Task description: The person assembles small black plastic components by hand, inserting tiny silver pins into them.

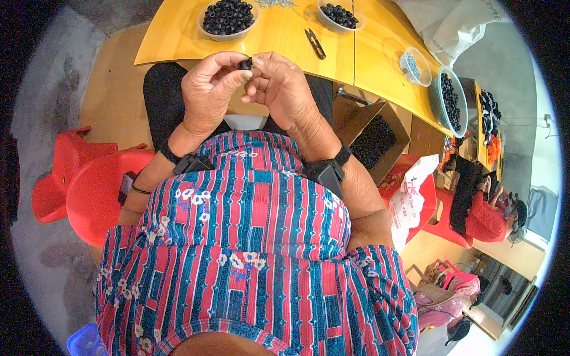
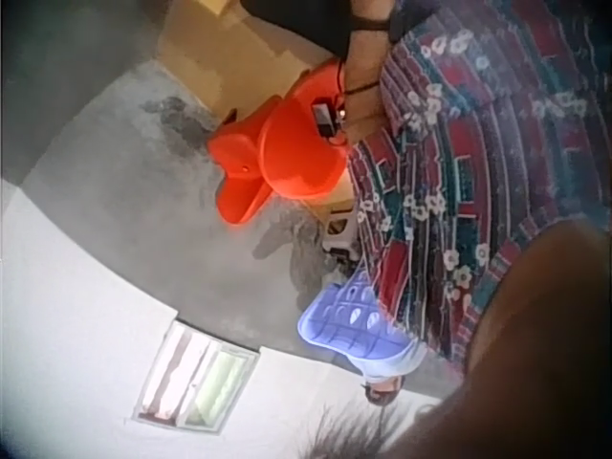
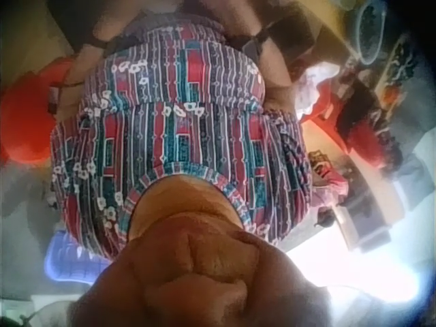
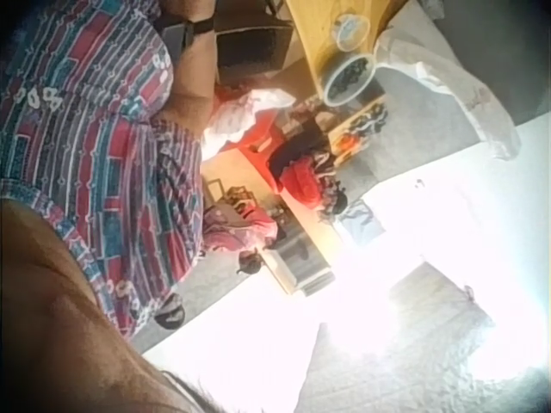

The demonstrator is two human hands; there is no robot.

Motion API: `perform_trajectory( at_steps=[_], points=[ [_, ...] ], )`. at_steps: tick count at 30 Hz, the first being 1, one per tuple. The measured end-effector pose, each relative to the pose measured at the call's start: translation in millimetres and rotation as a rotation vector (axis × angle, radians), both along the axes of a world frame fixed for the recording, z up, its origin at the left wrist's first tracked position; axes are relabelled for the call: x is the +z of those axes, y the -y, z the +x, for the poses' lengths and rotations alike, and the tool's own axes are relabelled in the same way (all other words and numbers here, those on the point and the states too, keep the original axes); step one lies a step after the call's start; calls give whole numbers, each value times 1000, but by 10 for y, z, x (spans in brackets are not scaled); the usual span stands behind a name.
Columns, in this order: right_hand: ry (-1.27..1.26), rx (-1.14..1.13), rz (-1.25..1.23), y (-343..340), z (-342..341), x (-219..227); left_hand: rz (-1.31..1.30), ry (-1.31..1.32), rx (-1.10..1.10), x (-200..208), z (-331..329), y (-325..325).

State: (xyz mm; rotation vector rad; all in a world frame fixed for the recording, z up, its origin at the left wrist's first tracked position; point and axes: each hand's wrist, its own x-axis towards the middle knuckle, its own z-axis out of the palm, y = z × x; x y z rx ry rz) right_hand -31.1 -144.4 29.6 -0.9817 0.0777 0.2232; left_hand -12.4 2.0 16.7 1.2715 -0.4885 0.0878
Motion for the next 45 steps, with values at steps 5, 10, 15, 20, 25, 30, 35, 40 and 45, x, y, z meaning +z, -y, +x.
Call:
perform_trajectory(
  at_steps=[5,10,15,20,25,30,35,40,45],
  points=[
    [-92,176,38,58,13,-13,25,11,-11,-113,53,-26],
    [-68,185,88,86,23,-55,149,143,55,-110,72,-22],
    [-63,159,111,88,-1,-82,137,109,110,-19,38,6],
    [-32,127,138,101,-9,-110,313,344,225,13,85,-13],
    [-43,133,140,71,-13,-68,349,382,241,8,77,-23],
    [0,82,95,63,-20,-75,385,467,258,-14,106,-16],
    [-22,-4,74,-4,-35,-85,324,336,186,-41,81,9],
    [134,-78,-136,16,-40,-103,-15,-15,-181,-110,55,22],
    [230,-122,-365,6,-57,-119,109,-224,-448,-165,61,6]
  ],
)
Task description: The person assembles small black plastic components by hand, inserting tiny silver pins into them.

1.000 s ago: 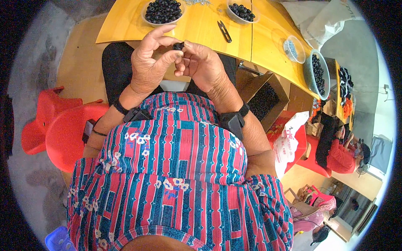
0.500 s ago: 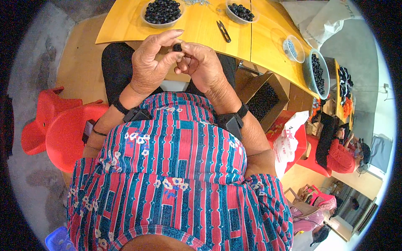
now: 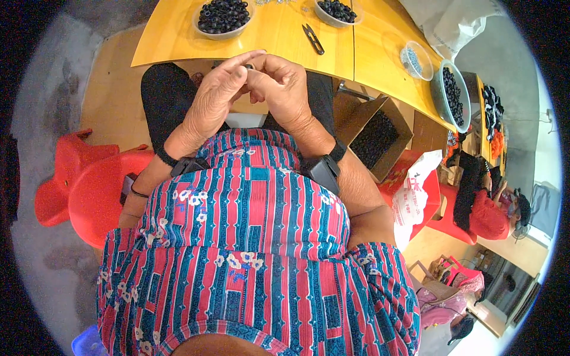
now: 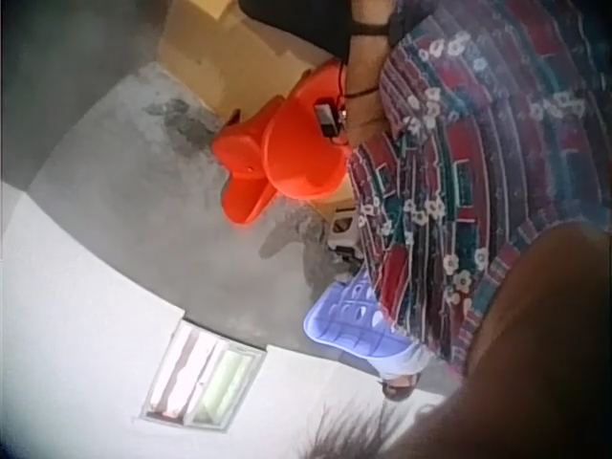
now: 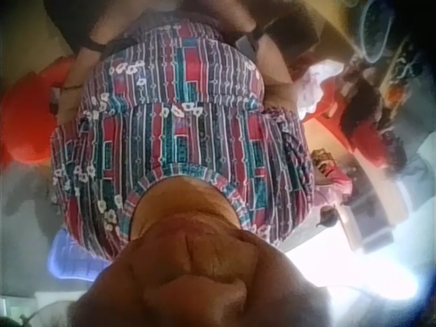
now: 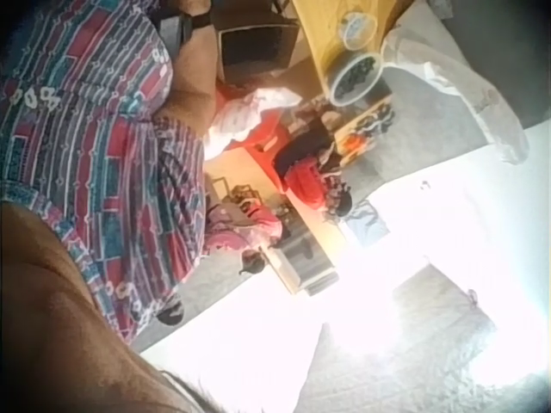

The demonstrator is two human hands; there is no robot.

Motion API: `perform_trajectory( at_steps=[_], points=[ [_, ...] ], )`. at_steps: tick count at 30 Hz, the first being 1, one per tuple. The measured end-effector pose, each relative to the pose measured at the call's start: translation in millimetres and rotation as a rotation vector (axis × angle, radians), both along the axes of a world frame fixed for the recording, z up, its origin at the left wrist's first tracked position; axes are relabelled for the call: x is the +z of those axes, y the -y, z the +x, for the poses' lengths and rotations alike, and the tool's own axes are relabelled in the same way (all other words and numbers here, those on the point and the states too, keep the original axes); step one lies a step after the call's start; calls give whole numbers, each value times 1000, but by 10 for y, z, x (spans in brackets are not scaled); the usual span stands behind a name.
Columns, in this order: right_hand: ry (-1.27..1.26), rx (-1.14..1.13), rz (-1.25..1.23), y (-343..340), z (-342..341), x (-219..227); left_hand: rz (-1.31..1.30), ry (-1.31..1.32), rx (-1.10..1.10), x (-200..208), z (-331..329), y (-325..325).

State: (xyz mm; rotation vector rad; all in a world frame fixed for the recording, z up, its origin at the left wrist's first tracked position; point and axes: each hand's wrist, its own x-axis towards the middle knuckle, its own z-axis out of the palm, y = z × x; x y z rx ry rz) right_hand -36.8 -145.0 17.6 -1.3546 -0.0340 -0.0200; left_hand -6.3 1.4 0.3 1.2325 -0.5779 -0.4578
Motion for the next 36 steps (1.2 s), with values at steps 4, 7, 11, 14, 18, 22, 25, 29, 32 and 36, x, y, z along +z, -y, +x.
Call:
perform_trajectory(
  at_steps=[4,7,11,14,18,22,25,29,32,36],
  points=[
    [98,-51,-206,7,5,-10,-90,-131,-90,74,-71,32],
    [182,-102,-297,28,12,-84,-87,-147,-31,46,-124,110],
    [234,-127,-311,15,36,-118,-81,-16,120,-21,-132,157],
    [242,-97,-436,34,15,-95,-12,-10,118,15,-142,121],
    [310,-108,-419,2,-20,-99,-27,17,132,72,-182,128],
    [256,-116,-293,-12,-1,-60,-133,-7,167,6,-168,177],
    [-65,94,142,136,76,-41,-180,-94,70,-15,-95,138],
    [-135,121,395,98,104,-63,-209,-117,123,-6,-34,145],
    [-160,112,502,103,139,-138,-179,-87,147,-56,25,166],
    [-177,121,536,118,185,-198,-153,-109,223,-89,79,215]
  ],
)
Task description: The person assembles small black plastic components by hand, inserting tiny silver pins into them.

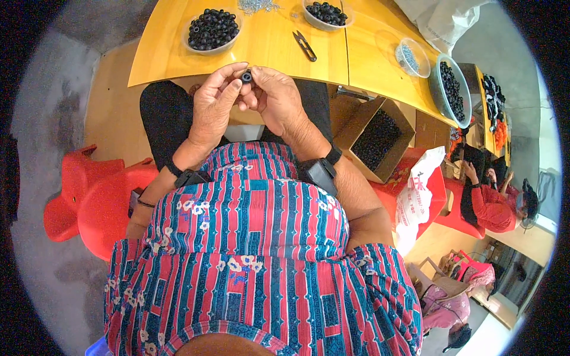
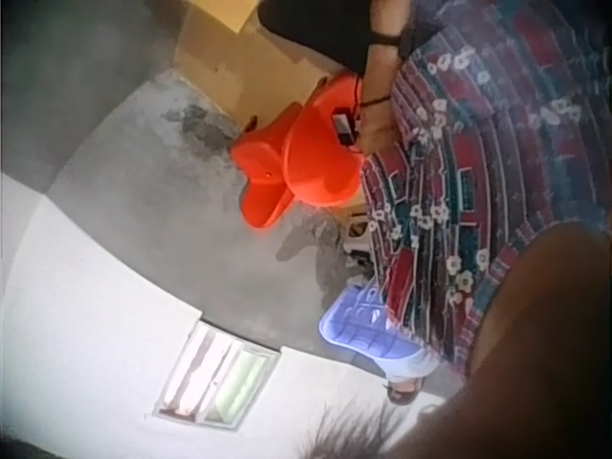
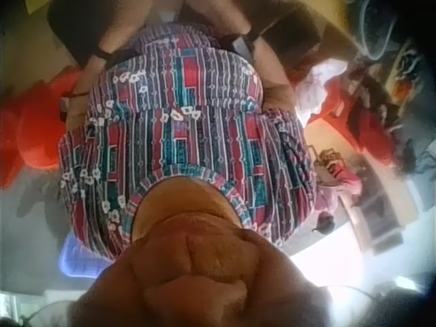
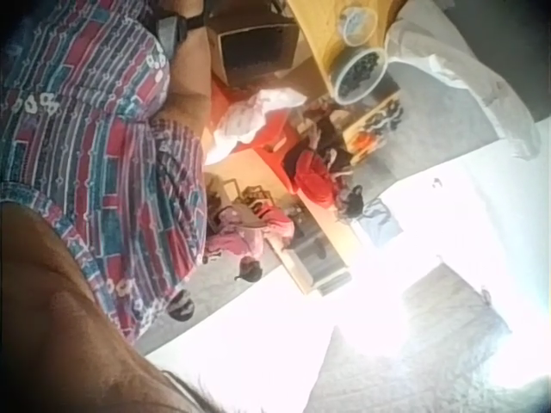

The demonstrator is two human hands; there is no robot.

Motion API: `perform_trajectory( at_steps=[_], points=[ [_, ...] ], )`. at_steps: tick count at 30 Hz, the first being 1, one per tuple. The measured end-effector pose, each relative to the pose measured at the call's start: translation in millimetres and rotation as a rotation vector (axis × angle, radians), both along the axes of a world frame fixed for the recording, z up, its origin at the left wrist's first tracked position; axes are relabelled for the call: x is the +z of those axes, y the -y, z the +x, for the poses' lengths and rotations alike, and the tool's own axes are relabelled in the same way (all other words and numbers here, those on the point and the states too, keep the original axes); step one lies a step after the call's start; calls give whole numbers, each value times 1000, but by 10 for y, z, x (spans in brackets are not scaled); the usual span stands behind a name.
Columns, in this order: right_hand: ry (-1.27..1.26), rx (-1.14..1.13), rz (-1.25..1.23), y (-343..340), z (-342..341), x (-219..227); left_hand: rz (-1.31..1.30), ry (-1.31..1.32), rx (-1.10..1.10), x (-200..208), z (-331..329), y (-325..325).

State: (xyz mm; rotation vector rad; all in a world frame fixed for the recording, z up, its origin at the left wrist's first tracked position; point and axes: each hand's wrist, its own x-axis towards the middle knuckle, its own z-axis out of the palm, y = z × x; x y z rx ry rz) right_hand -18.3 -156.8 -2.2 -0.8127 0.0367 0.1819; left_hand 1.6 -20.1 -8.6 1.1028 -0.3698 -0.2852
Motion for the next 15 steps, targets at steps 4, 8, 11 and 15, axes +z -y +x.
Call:
perform_trajectory(
  at_steps=[4,8,11,15],
  points=[
    [-5,-17,40,-33,81,-47,29,-33,81,62,28,-14],
    [-55,-127,-134,137,63,-53,44,-103,48,-35,-164,-132],
    [-29,-239,-161,332,247,87,166,-150,41,-29,-195,-199],
    [17,-228,-89,433,293,167,201,-177,33,-19,-206,-195]
  ],
)
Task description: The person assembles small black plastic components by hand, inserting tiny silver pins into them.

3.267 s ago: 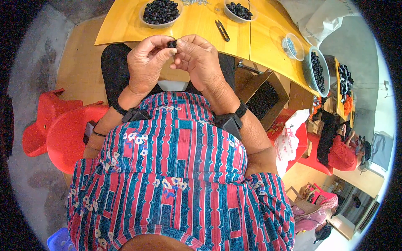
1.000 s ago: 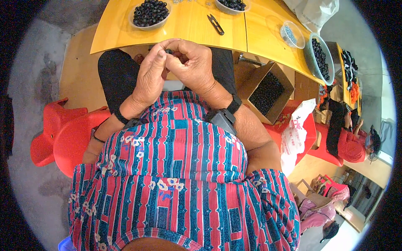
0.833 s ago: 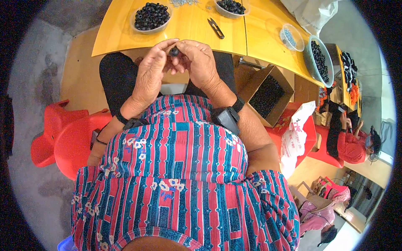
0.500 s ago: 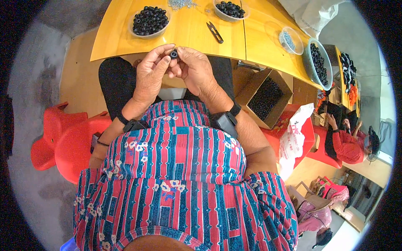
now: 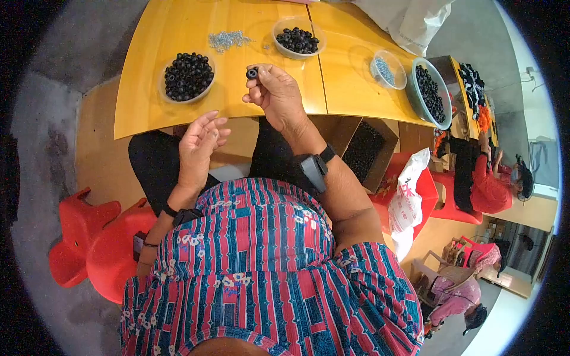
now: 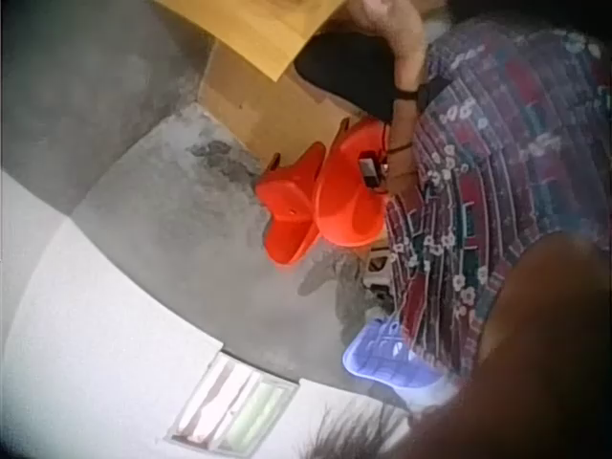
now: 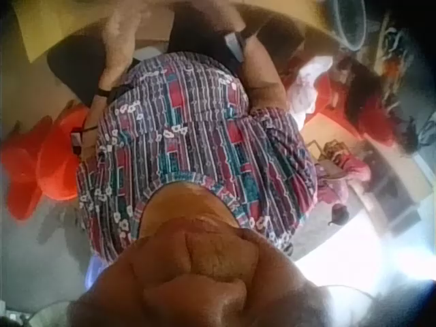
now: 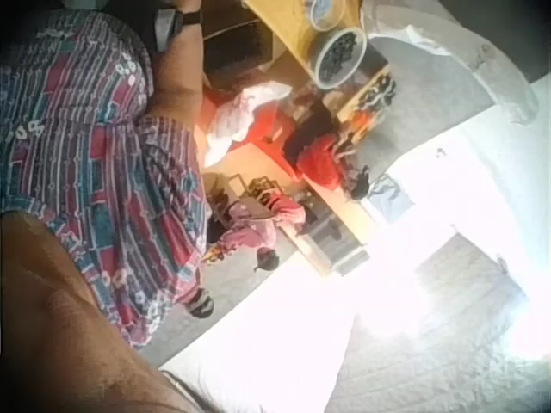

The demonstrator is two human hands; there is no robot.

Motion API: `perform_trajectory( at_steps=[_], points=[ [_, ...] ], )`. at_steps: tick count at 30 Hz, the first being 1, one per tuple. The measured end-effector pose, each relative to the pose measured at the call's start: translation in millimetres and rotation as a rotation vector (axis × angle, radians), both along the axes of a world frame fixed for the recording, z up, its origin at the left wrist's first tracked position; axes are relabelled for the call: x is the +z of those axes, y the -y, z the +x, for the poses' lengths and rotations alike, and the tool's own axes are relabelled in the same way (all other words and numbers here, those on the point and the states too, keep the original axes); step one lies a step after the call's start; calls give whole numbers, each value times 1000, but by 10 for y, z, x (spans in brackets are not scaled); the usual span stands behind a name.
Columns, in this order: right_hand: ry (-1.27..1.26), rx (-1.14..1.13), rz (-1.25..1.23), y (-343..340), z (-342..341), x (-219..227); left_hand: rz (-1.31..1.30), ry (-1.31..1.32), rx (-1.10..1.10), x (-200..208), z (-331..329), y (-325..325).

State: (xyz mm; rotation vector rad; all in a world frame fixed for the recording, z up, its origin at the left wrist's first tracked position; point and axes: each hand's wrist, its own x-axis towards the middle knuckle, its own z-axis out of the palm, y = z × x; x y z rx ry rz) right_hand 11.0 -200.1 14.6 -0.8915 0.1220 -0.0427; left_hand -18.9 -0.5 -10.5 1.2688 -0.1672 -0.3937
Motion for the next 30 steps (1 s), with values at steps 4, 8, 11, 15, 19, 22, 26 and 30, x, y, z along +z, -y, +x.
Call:
perform_trajectory(
  at_steps=[4,8,11,15,19,22,26,30],
  points=[
    [-19,-32,61,14,45,-24,16,-56,-3,-41,-35,0],
    [-14,-88,208,144,245,-237,32,-91,-18,-111,-42,-88],
    [-94,-405,152,266,375,-111,27,-105,-4,-68,-54,-64],
    [-148,-543,56,220,231,67,31,-129,13,51,-112,-51],
    [-267,-391,-70,-1,4,26,31,-134,27,13,-115,-122],
    [-325,-299,-134,-178,-129,-56,16,-140,45,-7,-132,-158],
    [-304,-86,-402,-333,-204,-94,23,-164,91,44,-143,-204],
    [-136,29,-661,-494,-136,-117,53,-198,215,15,-105,-331]
  ],
)
